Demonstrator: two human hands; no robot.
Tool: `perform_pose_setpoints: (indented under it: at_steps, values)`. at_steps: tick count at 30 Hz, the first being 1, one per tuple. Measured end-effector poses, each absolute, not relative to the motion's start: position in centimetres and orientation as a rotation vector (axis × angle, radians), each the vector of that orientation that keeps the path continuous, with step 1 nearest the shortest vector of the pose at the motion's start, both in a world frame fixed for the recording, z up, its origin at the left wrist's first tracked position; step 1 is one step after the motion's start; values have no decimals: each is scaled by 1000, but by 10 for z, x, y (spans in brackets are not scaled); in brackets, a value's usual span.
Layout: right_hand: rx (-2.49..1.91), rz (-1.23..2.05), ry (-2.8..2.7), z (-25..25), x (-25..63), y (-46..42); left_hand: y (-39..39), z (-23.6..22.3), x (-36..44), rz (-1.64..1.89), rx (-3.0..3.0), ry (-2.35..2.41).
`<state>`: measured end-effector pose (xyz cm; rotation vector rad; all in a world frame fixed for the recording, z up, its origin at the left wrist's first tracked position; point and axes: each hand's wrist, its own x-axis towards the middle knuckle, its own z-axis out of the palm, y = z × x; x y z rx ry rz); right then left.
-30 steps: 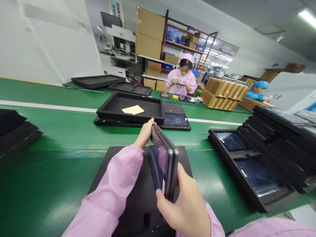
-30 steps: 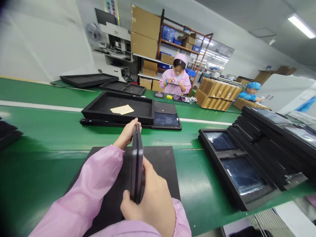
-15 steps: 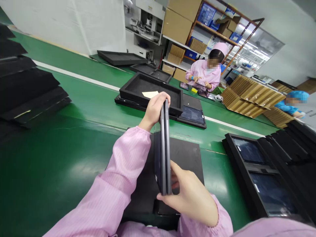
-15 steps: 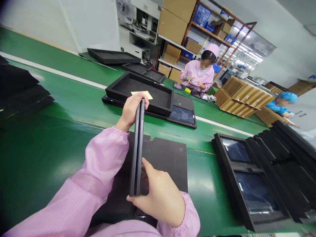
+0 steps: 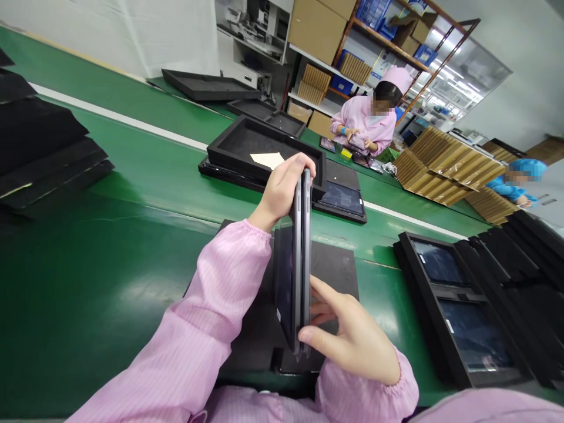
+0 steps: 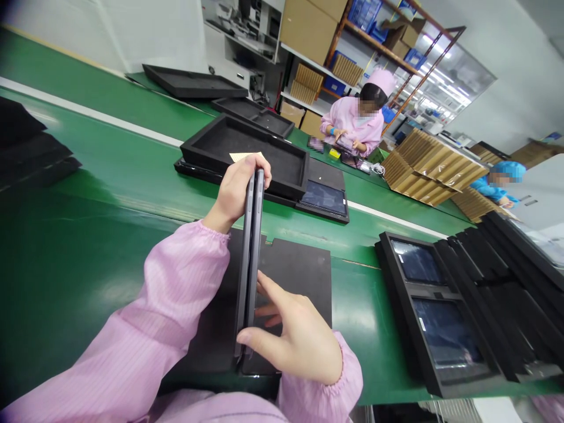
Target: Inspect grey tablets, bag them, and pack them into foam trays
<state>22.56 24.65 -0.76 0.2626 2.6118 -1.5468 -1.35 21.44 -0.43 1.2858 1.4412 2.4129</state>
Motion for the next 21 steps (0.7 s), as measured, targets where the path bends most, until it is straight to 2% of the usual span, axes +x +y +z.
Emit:
perform_pose_setpoints:
  at_steps: [10, 15, 21]
  values:
    - [74, -1209, 2873, -2, 229, 253, 210, 1, -3, 2368, 1343, 1390]
    - [82, -1262, 2826, 2, 230, 252, 209, 2, 0, 2330, 1368, 1451]
    - [149, -1494, 2749, 3, 233, 253, 206, 6, 3, 2265, 1432, 1666]
